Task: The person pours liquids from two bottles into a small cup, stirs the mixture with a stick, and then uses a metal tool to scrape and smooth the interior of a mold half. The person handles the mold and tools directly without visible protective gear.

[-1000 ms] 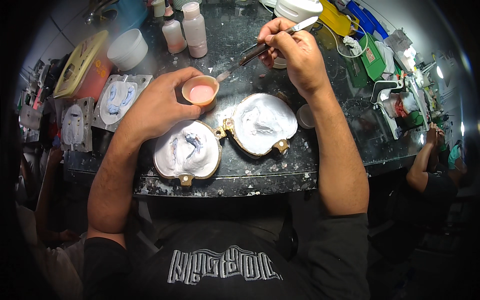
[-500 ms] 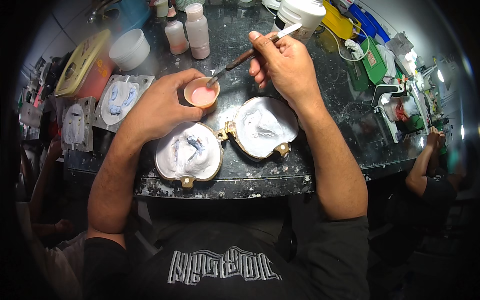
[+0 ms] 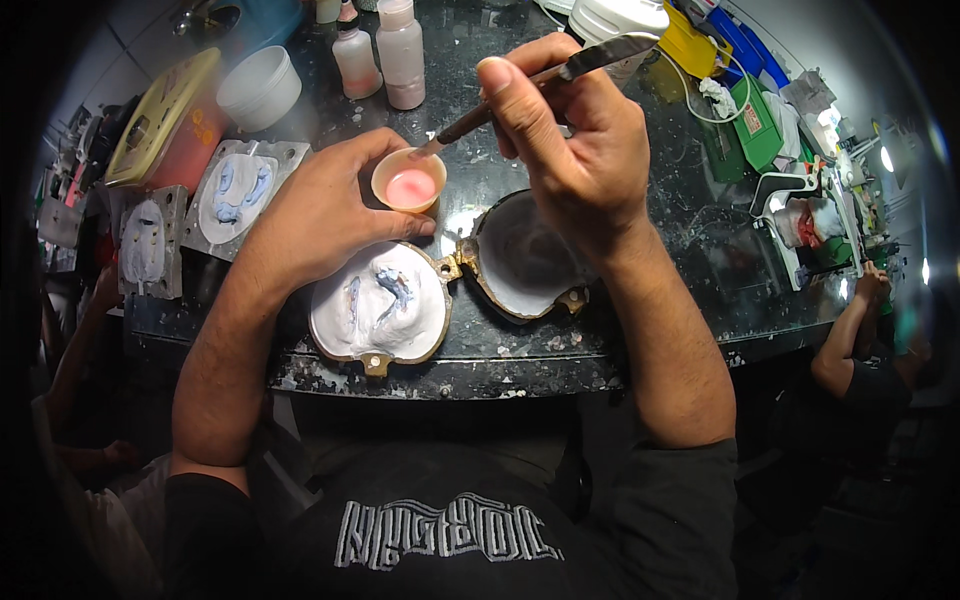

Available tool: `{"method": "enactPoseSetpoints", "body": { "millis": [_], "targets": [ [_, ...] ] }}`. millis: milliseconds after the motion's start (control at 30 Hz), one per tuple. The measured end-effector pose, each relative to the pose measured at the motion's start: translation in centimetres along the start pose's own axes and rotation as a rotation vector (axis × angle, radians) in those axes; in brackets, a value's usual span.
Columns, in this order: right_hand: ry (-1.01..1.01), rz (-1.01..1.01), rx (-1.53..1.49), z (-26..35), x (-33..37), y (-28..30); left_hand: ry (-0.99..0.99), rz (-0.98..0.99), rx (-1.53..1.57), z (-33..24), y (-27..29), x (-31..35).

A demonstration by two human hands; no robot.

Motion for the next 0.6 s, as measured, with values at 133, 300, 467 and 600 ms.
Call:
{"method": "enactPoseSetpoints", "body": {
  "millis": [133,300,467,600],
  "targets": [
    [0.120,0.025,0.098,0.7,0.3,-0.7,-0.029,-0.037,-0.059,-0.2,0.2,0.2],
    [0.088,0.044,0.075,0.5,0.6,-1.3,-0.035,-0.065,-0.097,-0.3,0.5,0.3],
    [0.088,0.048,0.057,0.3,0.6,-1.5,-0.039,-0.054,-0.069,-0.3,0.4,0.3],
    [0.089,0.061,0.076,0.2,0.6,-1.6,-0.050,-0.057,-0.071,-0.2,0.4,0.2]
  ]
}}
Point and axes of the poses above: each hand's wrist, its own x-axis away from the middle knuckle, its own y-axis out of the back of the hand, z = x × y, the point moved 10 cm from there along -x, towards the middle knuckle, and after that the axes turned 8 degrees about x, right-handed, at the moved point
